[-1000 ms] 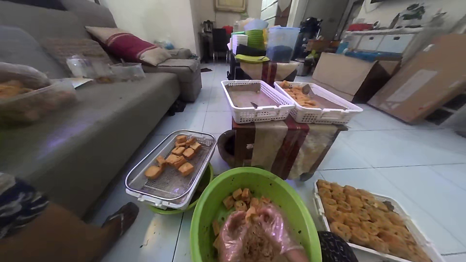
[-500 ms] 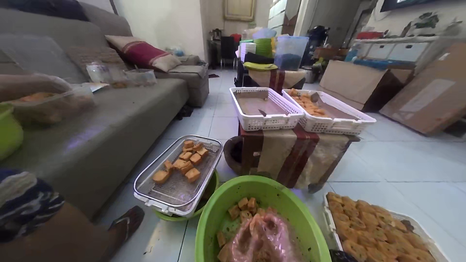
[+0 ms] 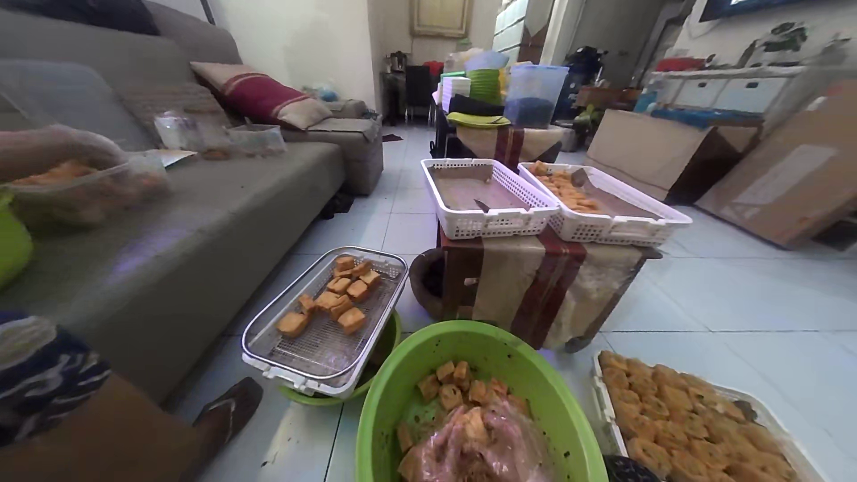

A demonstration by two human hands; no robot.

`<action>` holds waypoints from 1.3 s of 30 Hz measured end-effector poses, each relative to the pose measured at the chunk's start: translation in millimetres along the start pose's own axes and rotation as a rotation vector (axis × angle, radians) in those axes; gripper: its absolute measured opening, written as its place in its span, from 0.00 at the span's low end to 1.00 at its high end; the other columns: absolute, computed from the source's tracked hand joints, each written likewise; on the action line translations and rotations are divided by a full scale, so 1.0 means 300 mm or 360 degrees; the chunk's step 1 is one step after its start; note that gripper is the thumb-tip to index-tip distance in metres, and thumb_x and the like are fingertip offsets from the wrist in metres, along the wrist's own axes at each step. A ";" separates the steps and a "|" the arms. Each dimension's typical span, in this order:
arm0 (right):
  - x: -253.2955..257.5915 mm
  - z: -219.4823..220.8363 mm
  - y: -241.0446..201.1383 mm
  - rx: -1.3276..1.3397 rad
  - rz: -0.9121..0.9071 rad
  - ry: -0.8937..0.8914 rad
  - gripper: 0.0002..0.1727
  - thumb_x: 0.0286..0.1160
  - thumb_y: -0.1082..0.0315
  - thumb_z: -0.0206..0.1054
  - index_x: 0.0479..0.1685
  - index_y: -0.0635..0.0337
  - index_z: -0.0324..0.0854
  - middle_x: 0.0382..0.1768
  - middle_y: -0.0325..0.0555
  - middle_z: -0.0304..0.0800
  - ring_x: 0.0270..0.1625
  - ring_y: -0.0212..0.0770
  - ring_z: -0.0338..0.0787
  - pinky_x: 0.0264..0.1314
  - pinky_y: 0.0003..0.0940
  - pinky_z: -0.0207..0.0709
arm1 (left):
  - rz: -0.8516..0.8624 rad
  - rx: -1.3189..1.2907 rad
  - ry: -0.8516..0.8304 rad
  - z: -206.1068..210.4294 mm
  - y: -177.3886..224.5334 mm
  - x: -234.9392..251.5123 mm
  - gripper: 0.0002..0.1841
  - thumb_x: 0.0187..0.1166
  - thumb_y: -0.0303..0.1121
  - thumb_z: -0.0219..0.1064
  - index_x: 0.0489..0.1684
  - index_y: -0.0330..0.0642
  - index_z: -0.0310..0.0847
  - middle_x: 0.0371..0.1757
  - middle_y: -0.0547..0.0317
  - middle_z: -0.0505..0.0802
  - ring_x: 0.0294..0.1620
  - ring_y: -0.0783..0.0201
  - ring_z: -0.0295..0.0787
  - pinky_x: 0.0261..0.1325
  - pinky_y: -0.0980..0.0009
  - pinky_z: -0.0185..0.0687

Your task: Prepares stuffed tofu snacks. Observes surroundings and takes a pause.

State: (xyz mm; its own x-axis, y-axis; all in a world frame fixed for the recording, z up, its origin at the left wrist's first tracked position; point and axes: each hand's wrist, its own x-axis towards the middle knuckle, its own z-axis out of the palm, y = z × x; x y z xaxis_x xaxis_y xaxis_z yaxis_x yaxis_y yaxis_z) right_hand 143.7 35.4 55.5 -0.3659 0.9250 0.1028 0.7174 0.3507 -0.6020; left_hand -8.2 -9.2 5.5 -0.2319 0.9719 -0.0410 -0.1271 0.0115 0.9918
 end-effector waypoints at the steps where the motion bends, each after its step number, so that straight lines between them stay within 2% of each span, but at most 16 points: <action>1: -0.004 0.007 0.009 0.0055 -0.0009 0.0053 0.20 0.64 0.59 0.79 0.50 0.66 0.93 0.55 0.61 0.94 0.66 0.62 0.89 0.74 0.59 0.77 | -0.0019 -0.0029 -0.0011 0.002 0.003 0.000 0.16 0.85 0.25 0.59 0.64 0.24 0.82 0.65 0.40 0.90 0.62 0.62 0.91 0.70 0.65 0.83; 5: -0.009 0.028 0.004 0.0597 0.0345 0.0148 0.28 0.66 0.60 0.80 0.60 0.73 0.87 0.61 0.65 0.90 0.68 0.55 0.88 0.78 0.49 0.76 | 0.0087 0.0063 -0.0022 0.014 -0.028 0.002 0.18 0.84 0.25 0.61 0.68 0.22 0.80 0.66 0.37 0.89 0.67 0.60 0.88 0.76 0.64 0.78; 8: 0.008 0.052 -0.027 0.0899 0.0572 0.0199 0.23 0.66 0.64 0.81 0.57 0.72 0.88 0.51 0.58 0.95 0.57 0.45 0.93 0.69 0.43 0.83 | 0.0368 0.0230 -0.0118 0.012 -0.036 0.006 0.21 0.82 0.23 0.62 0.72 0.25 0.78 0.73 0.39 0.86 0.76 0.57 0.83 0.83 0.62 0.72; 10: 0.011 0.070 -0.009 0.0961 0.0615 0.0187 0.21 0.66 0.61 0.82 0.51 0.68 0.91 0.46 0.53 0.96 0.52 0.42 0.94 0.64 0.43 0.86 | 0.0358 0.0154 -0.0131 0.012 -0.033 -0.001 0.21 0.80 0.22 0.64 0.72 0.25 0.78 0.74 0.40 0.85 0.76 0.57 0.83 0.82 0.62 0.74; 14: 0.008 0.068 0.028 0.0994 0.0550 0.0184 0.22 0.64 0.60 0.82 0.53 0.65 0.91 0.48 0.50 0.96 0.54 0.39 0.94 0.65 0.40 0.86 | 0.0246 -0.0154 -0.0173 0.016 -0.027 0.004 0.23 0.77 0.18 0.65 0.74 0.23 0.76 0.75 0.39 0.84 0.74 0.58 0.84 0.79 0.63 0.78; 16: 0.008 0.059 0.033 0.0953 0.0520 0.0154 0.21 0.69 0.60 0.79 0.54 0.68 0.90 0.50 0.54 0.95 0.56 0.41 0.93 0.67 0.42 0.84 | 0.0304 -0.0185 -0.0158 0.016 -0.033 0.013 0.22 0.75 0.15 0.65 0.69 0.22 0.78 0.73 0.39 0.86 0.74 0.57 0.84 0.79 0.63 0.78; 20: 0.019 0.071 0.037 0.1130 0.0640 0.0124 0.16 0.74 0.61 0.75 0.49 0.67 0.91 0.43 0.48 0.96 0.47 0.36 0.94 0.58 0.38 0.87 | 0.0385 -0.0094 -0.0154 0.014 -0.046 0.010 0.22 0.72 0.15 0.67 0.67 0.22 0.80 0.72 0.39 0.86 0.75 0.57 0.83 0.79 0.62 0.78; 22: 0.023 0.081 0.030 0.1172 0.0651 0.0188 0.13 0.74 0.64 0.76 0.47 0.67 0.92 0.41 0.48 0.97 0.45 0.36 0.94 0.57 0.37 0.88 | 0.0166 -0.0195 -0.0132 0.022 -0.017 0.002 0.26 0.74 0.19 0.69 0.74 0.25 0.75 0.74 0.40 0.85 0.72 0.57 0.85 0.75 0.62 0.82; 24: 0.020 0.089 0.007 0.1162 0.0593 0.0273 0.11 0.72 0.68 0.75 0.45 0.68 0.92 0.39 0.48 0.96 0.43 0.34 0.94 0.54 0.34 0.89 | -0.0221 -0.0271 -0.0073 0.021 0.010 0.002 0.27 0.80 0.28 0.68 0.79 0.30 0.71 0.71 0.38 0.85 0.62 0.52 0.91 0.65 0.56 0.89; 26: 0.010 0.098 0.002 0.1109 0.0520 0.0318 0.13 0.73 0.67 0.75 0.48 0.69 0.91 0.43 0.51 0.96 0.46 0.36 0.95 0.57 0.36 0.89 | -0.0415 -0.0310 0.0038 0.024 0.031 0.007 0.22 0.84 0.30 0.66 0.73 0.28 0.74 0.59 0.37 0.91 0.47 0.52 0.96 0.52 0.56 0.94; 27: 0.004 0.100 0.005 0.1086 0.0500 0.0317 0.14 0.73 0.66 0.75 0.49 0.69 0.91 0.44 0.52 0.96 0.49 0.37 0.94 0.60 0.37 0.87 | -0.0393 -0.0298 0.0054 0.017 0.025 0.008 0.19 0.83 0.28 0.65 0.68 0.26 0.78 0.55 0.39 0.92 0.45 0.55 0.95 0.52 0.59 0.93; 29: 0.004 0.092 -0.003 0.1121 0.0602 0.0228 0.15 0.76 0.62 0.73 0.48 0.67 0.91 0.41 0.47 0.95 0.45 0.34 0.93 0.57 0.36 0.87 | -0.0279 -0.0206 0.0045 -0.006 -0.006 0.014 0.16 0.78 0.21 0.67 0.62 0.25 0.83 0.56 0.41 0.92 0.51 0.58 0.93 0.59 0.61 0.90; 32: 0.030 0.076 -0.039 0.1021 0.0879 0.0212 0.17 0.70 0.57 0.80 0.37 0.65 0.91 0.31 0.46 0.93 0.35 0.36 0.90 0.47 0.39 0.85 | -0.0190 -0.0134 0.0005 -0.006 -0.012 0.001 0.17 0.70 0.17 0.70 0.58 0.26 0.85 0.54 0.44 0.93 0.52 0.62 0.93 0.60 0.65 0.89; 36: 0.036 0.074 -0.040 0.0840 0.0723 0.0192 0.17 0.69 0.60 0.80 0.42 0.69 0.91 0.39 0.54 0.94 0.45 0.43 0.91 0.58 0.44 0.84 | -0.0094 -0.0243 -0.0068 -0.005 -0.008 0.002 0.26 0.70 0.21 0.72 0.70 0.26 0.78 0.63 0.43 0.90 0.60 0.61 0.90 0.67 0.65 0.86; 38: 0.020 0.072 -0.025 0.0833 0.0561 0.0129 0.18 0.71 0.63 0.77 0.48 0.72 0.90 0.45 0.58 0.94 0.51 0.45 0.92 0.64 0.44 0.83 | 0.0033 -0.0242 -0.0055 -0.009 -0.009 0.008 0.26 0.69 0.19 0.72 0.70 0.24 0.77 0.65 0.42 0.89 0.62 0.63 0.88 0.69 0.67 0.84; 39: 0.014 0.073 -0.012 0.0866 0.0550 0.0083 0.18 0.74 0.61 0.75 0.48 0.71 0.90 0.44 0.55 0.95 0.49 0.43 0.93 0.62 0.43 0.84 | 0.0102 -0.0220 -0.0052 -0.012 -0.015 0.011 0.25 0.69 0.18 0.72 0.69 0.24 0.78 0.66 0.42 0.89 0.63 0.63 0.88 0.70 0.67 0.83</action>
State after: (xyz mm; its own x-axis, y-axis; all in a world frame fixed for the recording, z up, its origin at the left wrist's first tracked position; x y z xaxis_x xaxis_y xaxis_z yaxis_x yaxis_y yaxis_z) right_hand 126.6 34.8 40.8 -0.1287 0.9819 -0.1386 0.3806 -0.0802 -0.9213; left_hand -11.7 -6.9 0.6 -0.2129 0.9767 0.0283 -0.2453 -0.0814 0.9660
